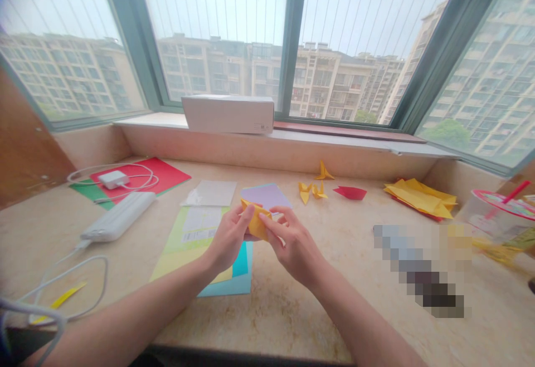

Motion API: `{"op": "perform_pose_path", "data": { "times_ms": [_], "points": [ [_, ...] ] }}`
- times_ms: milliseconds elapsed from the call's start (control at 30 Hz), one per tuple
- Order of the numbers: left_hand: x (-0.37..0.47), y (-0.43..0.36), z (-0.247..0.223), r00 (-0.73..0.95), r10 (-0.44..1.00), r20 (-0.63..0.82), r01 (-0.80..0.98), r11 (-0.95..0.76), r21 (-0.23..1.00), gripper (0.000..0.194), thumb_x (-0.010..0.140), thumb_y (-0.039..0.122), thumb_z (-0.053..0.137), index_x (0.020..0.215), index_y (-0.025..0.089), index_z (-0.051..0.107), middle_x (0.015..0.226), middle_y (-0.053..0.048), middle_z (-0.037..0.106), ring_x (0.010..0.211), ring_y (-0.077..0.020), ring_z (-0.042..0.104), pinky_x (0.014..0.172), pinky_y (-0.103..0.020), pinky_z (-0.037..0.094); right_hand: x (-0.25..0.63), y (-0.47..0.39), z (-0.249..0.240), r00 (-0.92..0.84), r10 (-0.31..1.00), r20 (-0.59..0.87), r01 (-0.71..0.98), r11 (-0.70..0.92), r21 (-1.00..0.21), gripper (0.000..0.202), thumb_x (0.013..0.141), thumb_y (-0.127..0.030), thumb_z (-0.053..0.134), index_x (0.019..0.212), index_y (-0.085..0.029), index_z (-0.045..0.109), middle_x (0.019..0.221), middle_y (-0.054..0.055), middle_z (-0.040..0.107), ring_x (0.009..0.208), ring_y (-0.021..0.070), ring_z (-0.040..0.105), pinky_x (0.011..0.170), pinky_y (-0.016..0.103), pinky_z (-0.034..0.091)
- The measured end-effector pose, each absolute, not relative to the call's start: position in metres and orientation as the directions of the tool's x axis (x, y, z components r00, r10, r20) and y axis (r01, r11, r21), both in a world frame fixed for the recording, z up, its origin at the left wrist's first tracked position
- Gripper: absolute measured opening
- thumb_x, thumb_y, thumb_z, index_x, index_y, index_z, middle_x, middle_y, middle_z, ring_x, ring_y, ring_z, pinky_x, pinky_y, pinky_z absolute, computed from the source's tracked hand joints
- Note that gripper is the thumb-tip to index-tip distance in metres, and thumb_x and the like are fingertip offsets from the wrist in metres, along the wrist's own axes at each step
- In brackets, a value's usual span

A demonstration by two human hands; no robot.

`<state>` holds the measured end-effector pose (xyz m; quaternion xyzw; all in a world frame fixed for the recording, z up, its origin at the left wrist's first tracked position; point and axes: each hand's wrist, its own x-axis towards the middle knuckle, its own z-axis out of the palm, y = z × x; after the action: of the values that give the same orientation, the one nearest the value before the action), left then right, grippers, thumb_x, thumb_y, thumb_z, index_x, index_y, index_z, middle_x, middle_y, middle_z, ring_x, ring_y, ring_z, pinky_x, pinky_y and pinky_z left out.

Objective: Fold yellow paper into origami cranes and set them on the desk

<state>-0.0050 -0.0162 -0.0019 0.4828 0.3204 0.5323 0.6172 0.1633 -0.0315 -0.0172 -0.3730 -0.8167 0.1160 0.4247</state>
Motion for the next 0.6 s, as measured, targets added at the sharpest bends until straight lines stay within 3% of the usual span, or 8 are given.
{"op": "perform_pose_path", "data": {
  "times_ms": [167, 267, 367, 500, 600],
  "points": [
    [-0.006, -0.013, 0.000, 0.110, 0.982, 0.151, -0.348, -0.104, 0.932, 0.046, 0.082, 0.053, 0.066, 0.103, 0.013, 0.063, 0.091, -0.011, 0.074, 0.080, -0.0232, 0.073, 0.069, -0.035, 0.060, 0.163, -0.036, -0.010, -0.368, 0.731, 0.575, 0.487, 0.678, -0.550, 0.044, 0.094, -0.026, 0.055, 0.137, -0.032, 0.052, 0.127, 0.009, 0.055, 0.098, 0.0209, 0.062, 0.086, 0.041, 0.055],
    [-0.008, -0.009, -0.001, 0.020, 0.988, 0.155, -0.412, -0.133, 0.902, 0.045, 0.082, 0.054, 0.065, 0.101, 0.013, 0.062, 0.093, -0.011, 0.074, 0.084, -0.0241, 0.073, 0.072, -0.036, 0.061, 0.158, -0.037, -0.011, -0.229, 0.781, 0.580, 0.420, 0.617, -0.665, 0.033, 0.090, -0.027, 0.060, 0.123, -0.027, 0.061, 0.111, 0.006, 0.065, 0.082, 0.0179, 0.065, 0.073, 0.035, 0.056],
    [-0.008, -0.007, 0.000, -0.010, 0.989, 0.148, -0.460, -0.137, 0.877, 0.046, 0.081, 0.052, 0.068, 0.104, 0.014, 0.061, 0.094, -0.010, 0.074, 0.086, -0.0246, 0.073, 0.076, -0.039, 0.060, 0.152, -0.038, -0.010, -0.074, 0.865, 0.496, 0.281, 0.495, -0.822, 0.016, 0.089, -0.029, 0.061, 0.104, -0.023, 0.065, 0.090, 0.003, 0.069, 0.063, 0.0144, 0.065, 0.062, 0.031, 0.054],
    [-0.007, -0.010, 0.004, -0.008, 0.990, 0.139, -0.503, -0.124, 0.855, 0.046, 0.078, 0.048, 0.072, 0.107, 0.014, 0.061, 0.096, -0.011, 0.074, 0.089, -0.0254, 0.072, 0.080, -0.041, 0.060, 0.149, -0.040, -0.006, 0.021, 0.912, 0.409, 0.056, 0.408, -0.911, 0.014, 0.088, -0.031, 0.062, 0.097, -0.020, 0.063, 0.079, 0.002, 0.071, 0.060, 0.0148, 0.068, 0.060, 0.029, 0.054],
    [-0.007, -0.012, 0.006, 0.012, 0.988, 0.156, -0.513, -0.128, 0.849, 0.042, 0.077, 0.041, 0.075, 0.106, 0.014, 0.061, 0.096, -0.010, 0.074, 0.091, -0.0257, 0.072, 0.082, -0.042, 0.059, 0.150, -0.040, -0.004, 0.066, 0.911, 0.407, 0.027, 0.406, -0.913, 0.015, 0.087, -0.032, 0.063, 0.095, -0.019, 0.061, 0.075, 0.002, 0.072, 0.065, 0.0168, 0.070, 0.064, 0.031, 0.055]
  ]
}}
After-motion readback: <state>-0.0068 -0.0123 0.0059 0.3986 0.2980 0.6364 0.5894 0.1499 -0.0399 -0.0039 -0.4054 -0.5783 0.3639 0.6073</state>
